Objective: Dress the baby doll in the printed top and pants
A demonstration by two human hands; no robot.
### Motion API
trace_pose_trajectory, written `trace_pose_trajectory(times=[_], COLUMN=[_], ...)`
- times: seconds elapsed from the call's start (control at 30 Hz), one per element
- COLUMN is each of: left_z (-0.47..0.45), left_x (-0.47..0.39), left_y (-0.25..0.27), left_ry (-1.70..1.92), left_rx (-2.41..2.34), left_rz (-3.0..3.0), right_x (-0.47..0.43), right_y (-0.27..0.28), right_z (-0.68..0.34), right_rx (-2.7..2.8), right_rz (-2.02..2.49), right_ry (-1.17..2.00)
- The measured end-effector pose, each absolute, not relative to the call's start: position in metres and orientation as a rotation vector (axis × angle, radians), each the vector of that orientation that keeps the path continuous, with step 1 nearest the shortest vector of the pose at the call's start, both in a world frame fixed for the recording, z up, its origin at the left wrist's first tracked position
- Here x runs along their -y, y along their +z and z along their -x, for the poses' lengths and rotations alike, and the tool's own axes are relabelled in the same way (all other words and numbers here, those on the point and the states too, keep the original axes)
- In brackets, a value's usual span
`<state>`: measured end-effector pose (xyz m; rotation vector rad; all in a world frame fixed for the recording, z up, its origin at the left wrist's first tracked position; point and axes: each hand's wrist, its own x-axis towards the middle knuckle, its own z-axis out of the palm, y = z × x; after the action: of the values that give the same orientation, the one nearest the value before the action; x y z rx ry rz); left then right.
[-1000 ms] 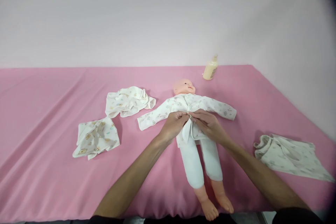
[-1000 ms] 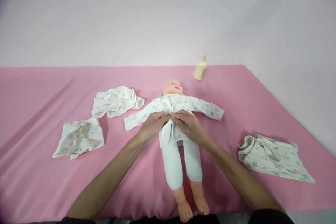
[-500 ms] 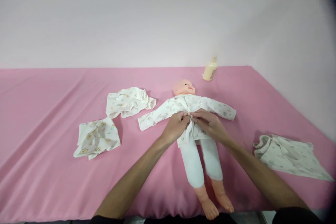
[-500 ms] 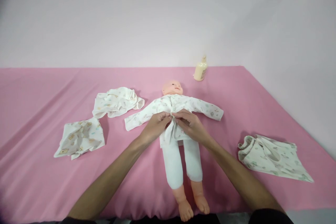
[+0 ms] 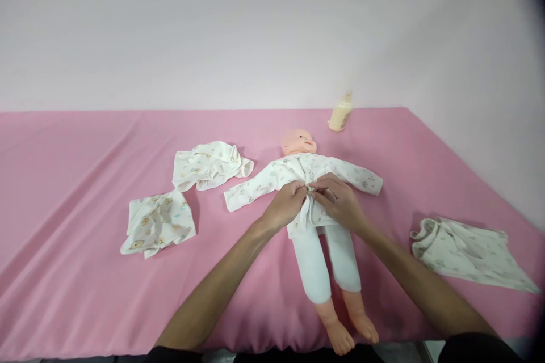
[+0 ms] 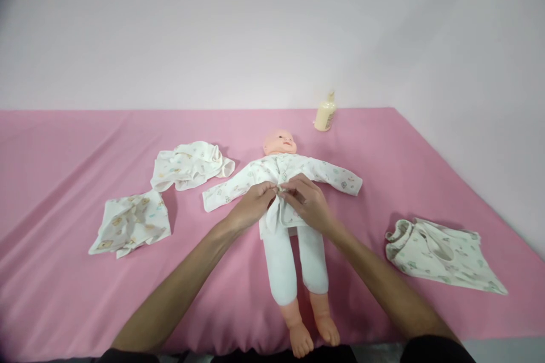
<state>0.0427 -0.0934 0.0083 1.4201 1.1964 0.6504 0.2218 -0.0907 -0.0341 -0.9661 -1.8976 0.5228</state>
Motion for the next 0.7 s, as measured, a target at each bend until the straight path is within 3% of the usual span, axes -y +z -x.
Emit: trace_pose_trajectory(times=[0.17, 0.7], left_z=[-0.04, -0.037], left_x=[0.095, 0.088], left_y=[0.009, 0.007], left_ry=[0.623, 0.655], left_rx=[-1.221, -1.078], left_rz=[-1.568, -1.479], right_x=[0.093, 0.103], right_y=[-0.04, -0.039], right_z=[-0.223, -0.224], right_rx=[2.017, 1.983], right_rz=[0.887, 0.889], right_ry=[0.184, -0.069])
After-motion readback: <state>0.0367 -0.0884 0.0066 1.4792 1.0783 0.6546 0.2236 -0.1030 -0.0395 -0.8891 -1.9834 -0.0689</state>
